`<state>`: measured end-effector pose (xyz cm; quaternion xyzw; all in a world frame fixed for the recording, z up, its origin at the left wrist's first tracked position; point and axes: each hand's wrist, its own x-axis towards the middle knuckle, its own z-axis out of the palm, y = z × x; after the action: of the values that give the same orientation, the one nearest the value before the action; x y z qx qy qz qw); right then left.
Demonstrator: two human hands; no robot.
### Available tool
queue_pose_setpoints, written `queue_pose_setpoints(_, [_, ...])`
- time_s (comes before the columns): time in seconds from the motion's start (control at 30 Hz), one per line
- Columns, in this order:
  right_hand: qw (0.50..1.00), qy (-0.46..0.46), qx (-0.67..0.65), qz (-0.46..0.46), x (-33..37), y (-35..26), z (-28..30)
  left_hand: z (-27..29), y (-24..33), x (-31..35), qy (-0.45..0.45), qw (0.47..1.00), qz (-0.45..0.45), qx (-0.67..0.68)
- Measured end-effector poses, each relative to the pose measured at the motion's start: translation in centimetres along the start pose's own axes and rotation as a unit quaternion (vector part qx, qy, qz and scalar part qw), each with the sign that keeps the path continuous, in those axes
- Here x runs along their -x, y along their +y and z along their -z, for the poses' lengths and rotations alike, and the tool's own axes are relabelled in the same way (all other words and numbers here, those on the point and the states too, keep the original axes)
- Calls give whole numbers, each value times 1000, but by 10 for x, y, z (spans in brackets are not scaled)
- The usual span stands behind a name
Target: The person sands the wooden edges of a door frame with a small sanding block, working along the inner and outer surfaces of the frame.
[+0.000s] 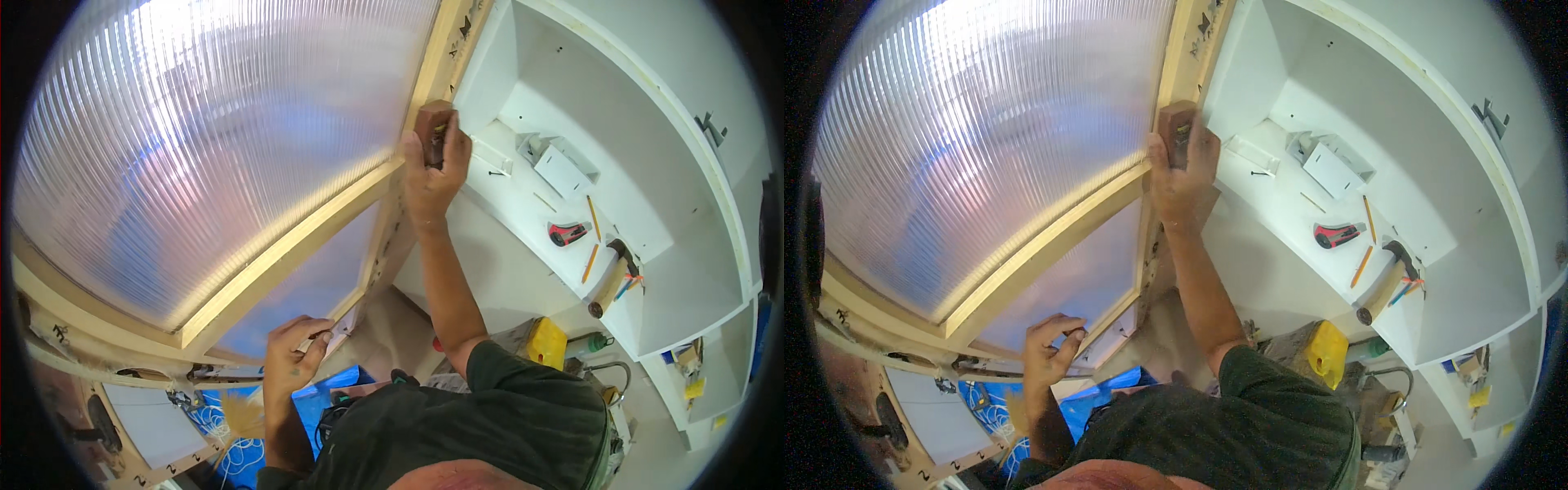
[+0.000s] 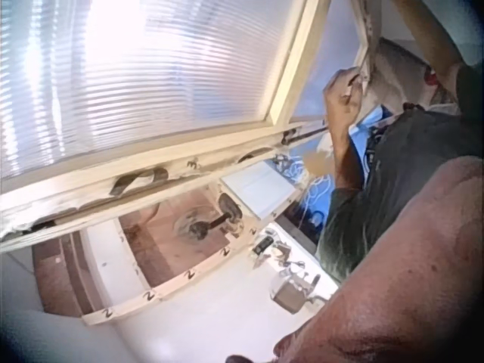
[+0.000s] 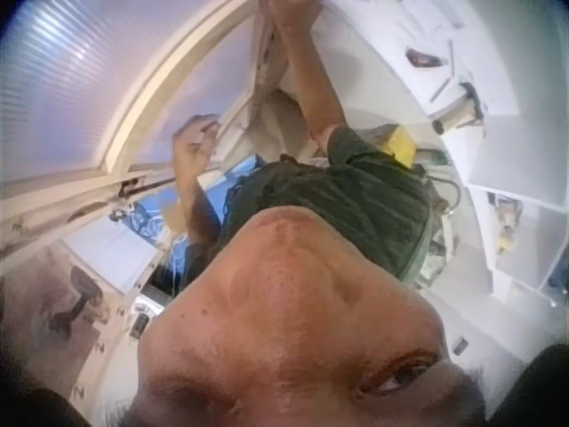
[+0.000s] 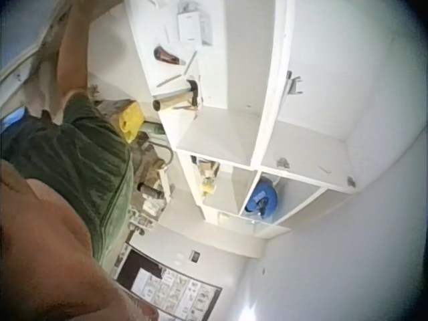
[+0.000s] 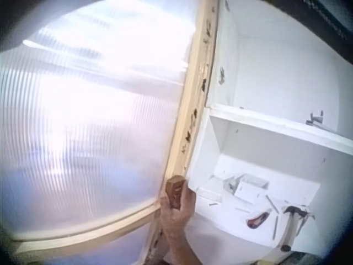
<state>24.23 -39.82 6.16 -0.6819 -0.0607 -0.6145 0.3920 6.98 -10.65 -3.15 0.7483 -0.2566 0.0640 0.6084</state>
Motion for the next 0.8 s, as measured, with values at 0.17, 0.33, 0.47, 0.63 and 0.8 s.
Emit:
queue_pose_setpoints(0.17, [944,-54,-208,-251,15,-38,50,-33,-12,-8,-14,998,-26,55])
queue_pose_setpoints(0.33, [823,-183,-393,-366,-12,-99,61,-66,74,-85,43,947,-257,-191])
queue_pose_setpoints(0.47, [623,-81,-665,-404,-31,-120,46,-78,92,-134,126,903,-360,-197])
queue_pose_setpoints(0.63, [531,-184,-744,-362,-85,-118,63,-39,167,-181,58,848,-411,-329])
queue_pose_setpoints(0.8, [698,-155,-644,-273,-101,-99,58,-21,250,-206,0,840,-409,-357])
